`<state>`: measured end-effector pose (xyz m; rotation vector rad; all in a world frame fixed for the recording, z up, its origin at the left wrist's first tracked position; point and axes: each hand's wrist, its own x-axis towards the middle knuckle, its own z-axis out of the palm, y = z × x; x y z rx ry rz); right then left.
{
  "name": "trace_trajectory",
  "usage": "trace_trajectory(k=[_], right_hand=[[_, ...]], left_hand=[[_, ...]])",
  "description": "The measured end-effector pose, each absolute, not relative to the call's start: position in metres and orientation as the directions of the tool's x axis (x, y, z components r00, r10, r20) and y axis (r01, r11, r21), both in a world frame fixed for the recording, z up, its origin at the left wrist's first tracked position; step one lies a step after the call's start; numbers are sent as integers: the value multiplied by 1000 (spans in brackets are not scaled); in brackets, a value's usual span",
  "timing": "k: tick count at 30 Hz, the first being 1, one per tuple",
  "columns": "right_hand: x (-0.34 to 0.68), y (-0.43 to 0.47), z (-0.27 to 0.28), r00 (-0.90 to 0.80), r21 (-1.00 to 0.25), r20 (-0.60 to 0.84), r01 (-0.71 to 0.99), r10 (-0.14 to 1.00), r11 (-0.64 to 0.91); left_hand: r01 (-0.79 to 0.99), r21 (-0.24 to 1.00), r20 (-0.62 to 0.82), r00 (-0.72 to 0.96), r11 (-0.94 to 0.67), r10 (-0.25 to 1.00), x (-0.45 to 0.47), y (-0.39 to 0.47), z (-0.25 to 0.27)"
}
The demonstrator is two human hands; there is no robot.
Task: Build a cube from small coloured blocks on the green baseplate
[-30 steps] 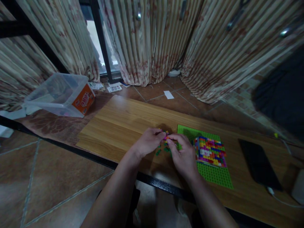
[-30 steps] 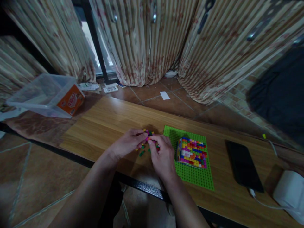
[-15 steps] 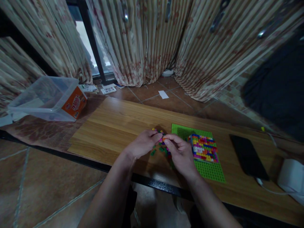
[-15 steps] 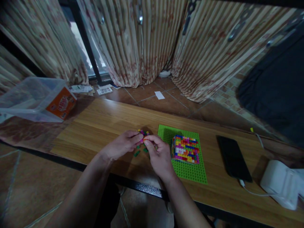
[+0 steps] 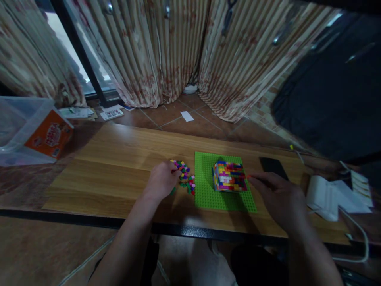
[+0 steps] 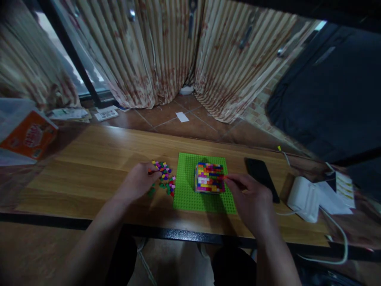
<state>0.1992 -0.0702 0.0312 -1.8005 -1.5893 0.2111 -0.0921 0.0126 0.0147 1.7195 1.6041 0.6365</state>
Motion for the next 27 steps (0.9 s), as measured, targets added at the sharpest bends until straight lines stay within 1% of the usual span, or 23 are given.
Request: trace_trajectory(k=[4,8,13,17,21,27], right_hand=[[197,-72,27,173,-605,268,796,948,26],[184,-67,25,146,-617,271,785,952,55],[174,-61,27,184,-602,278,798,943,22],[170,-60,28,200,-607,274,795,941,8],[169,-59,29,242,-637,249,770,938,-29],[174,-60,27,269,-691,207,721,941,-54]], left_hand=[[680,733,-86,124,-22,989,-89,13,14],[720,694,-125,140,-14,982,-88,13,17],[725,688,-122,115,0,986,-88,13,19],[731,682,-125,138,-16,982,-87,14,19],[730,683,-139,131,0,982,-88,15,21],[713,701,-113,134,-16,985,-91,16,16]])
